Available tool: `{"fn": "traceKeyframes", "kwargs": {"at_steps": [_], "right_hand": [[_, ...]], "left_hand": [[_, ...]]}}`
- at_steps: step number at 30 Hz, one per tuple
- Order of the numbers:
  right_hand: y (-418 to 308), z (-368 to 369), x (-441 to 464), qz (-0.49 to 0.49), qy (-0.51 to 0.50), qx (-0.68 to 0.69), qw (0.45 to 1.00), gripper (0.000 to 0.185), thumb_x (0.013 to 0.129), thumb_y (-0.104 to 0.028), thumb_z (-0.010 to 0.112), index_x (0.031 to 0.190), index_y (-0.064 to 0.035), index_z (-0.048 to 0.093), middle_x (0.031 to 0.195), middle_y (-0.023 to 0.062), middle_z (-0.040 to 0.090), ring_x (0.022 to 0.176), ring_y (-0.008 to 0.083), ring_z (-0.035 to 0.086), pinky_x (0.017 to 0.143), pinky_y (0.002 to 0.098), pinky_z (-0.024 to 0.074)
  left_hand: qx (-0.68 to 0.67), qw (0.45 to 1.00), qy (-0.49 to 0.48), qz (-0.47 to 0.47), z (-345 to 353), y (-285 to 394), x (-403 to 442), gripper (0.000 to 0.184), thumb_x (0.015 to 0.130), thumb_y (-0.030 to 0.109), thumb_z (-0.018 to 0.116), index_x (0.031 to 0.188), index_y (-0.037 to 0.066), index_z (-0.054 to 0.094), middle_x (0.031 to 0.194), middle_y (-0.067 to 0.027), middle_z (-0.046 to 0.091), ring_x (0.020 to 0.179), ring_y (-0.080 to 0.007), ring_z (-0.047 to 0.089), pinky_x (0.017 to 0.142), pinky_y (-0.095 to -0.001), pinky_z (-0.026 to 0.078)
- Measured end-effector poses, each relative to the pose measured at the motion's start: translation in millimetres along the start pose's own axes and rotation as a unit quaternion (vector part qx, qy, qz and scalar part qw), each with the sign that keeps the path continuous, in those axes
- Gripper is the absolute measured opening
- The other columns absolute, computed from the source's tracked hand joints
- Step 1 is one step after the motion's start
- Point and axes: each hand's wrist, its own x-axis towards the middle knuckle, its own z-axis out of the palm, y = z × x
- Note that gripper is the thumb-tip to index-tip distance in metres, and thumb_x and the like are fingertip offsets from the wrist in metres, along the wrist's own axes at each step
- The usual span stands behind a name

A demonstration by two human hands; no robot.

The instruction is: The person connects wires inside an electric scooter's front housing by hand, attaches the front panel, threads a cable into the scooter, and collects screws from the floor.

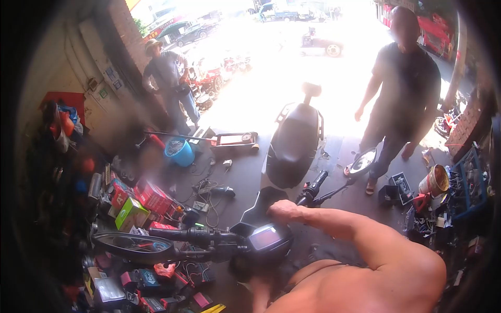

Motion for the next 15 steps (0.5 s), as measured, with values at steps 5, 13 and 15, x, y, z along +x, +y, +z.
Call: {"fn": "traceKeyframes", "kwargs": {"at_steps": [5,13,15], "right_hand": [[-4,1,-1,0.006,-0.038,0.007,0.999,0.019,0.084,-0.02,0.06,0.087,-0.008,0.074,0.088,0.0163,0.072,0.085,0.0365,0.07,0.076,0.0446,0.0559],[-24,-39,-5,0.089,-0.072,0.03,0.993,0.021,0.084,-0.022,0.061,0.089,-0.0064,0.074,0.092,0.0175,0.072,0.09,0.0351,0.07,0.078,0.0439,0.0556],[-19,-16,-6,0.06,-0.056,0.036,0.996,0.019,0.082,-0.02,0.063,0.087,-0.0059,0.074,0.088,0.0172,0.072,0.087,0.0343,0.071,0.076,0.0436,0.0562]], "left_hand": [[-0.004,1.0,0.001,-0.002,0,-3,1,0.014,0.093,0.024,0.052,0.097,0.013,0.044,0.087,-0.0025,0.038,0.074,-0.0182,0.035,0.068,-0.0334,0.029],[-0.008,1.0,-0.006,-0.007,-14,-4,4,0.013,0.093,0.024,0.053,0.091,0.014,0.044,0.08,-0.0013,0.037,0.067,-0.0171,0.034,0.063,-0.0334,0.029],[0.001,1.0,-0.004,-0.006,-26,-13,0,0.013,0.093,0.024,0.053,0.09,0.014,0.044,0.079,-0.001,0.037,0.066,-0.0168,0.033,0.061,-0.0334,0.028]]}}
